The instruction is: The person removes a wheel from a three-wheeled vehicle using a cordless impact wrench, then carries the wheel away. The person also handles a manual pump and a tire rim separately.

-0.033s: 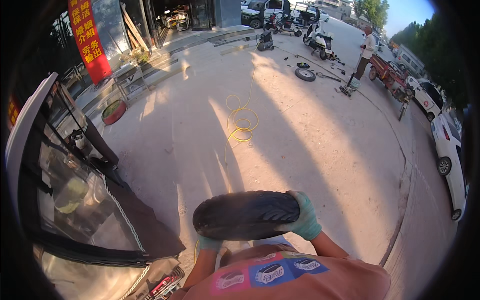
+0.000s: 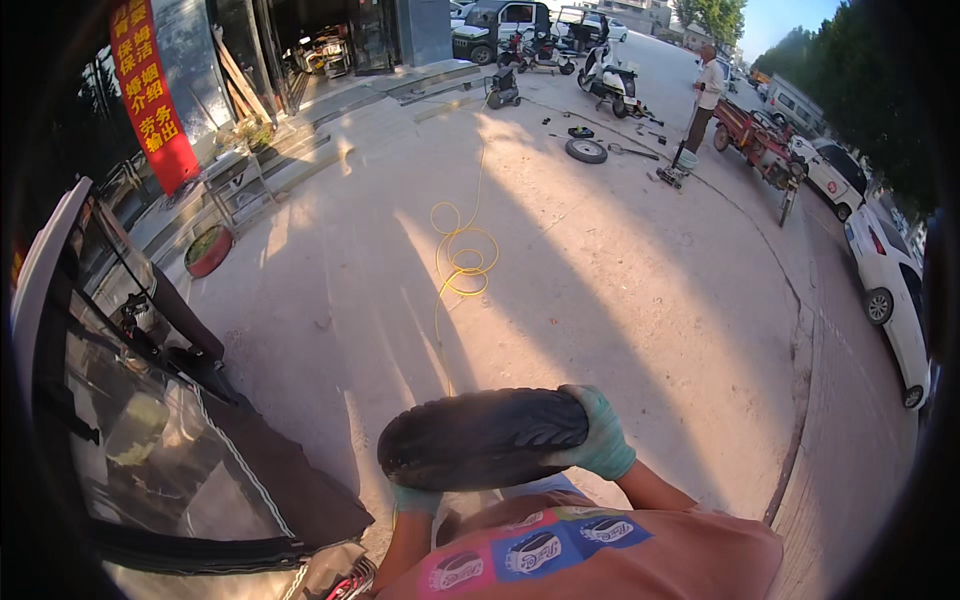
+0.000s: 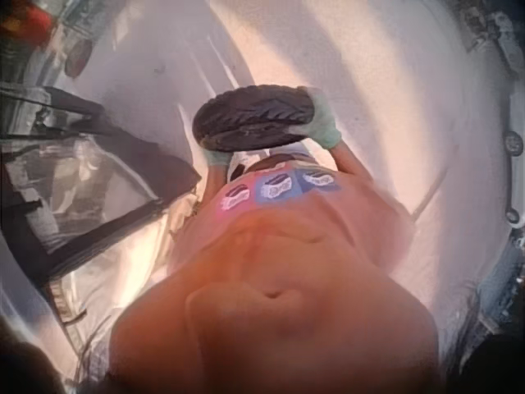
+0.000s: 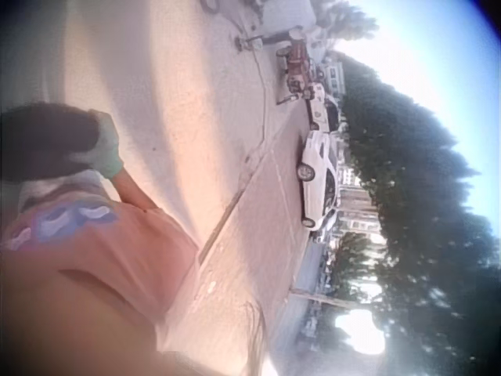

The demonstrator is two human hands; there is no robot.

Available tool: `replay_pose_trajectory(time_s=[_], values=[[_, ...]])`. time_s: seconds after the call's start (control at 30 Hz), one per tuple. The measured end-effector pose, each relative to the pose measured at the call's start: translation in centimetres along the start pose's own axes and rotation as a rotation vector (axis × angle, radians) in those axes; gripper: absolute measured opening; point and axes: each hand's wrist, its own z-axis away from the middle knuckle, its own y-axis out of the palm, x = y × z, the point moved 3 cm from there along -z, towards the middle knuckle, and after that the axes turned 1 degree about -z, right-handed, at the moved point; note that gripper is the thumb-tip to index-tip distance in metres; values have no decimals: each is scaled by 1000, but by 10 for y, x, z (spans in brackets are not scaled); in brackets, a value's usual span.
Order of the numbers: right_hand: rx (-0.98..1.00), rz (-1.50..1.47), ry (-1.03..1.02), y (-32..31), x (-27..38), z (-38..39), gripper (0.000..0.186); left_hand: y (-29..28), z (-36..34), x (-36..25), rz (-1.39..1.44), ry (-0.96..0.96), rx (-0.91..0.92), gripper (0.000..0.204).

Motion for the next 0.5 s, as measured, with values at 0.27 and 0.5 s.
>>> replay_pose_trajectory(time_s=[0.27, 0.5], values=[[44, -90, -41, 99, -79, -223, 91, -64, -233, 37, 827, -60, 253, 57], [258, -243, -145, 220, -89, -442, 95, -159, -371, -48, -322, -136, 34, 55]])
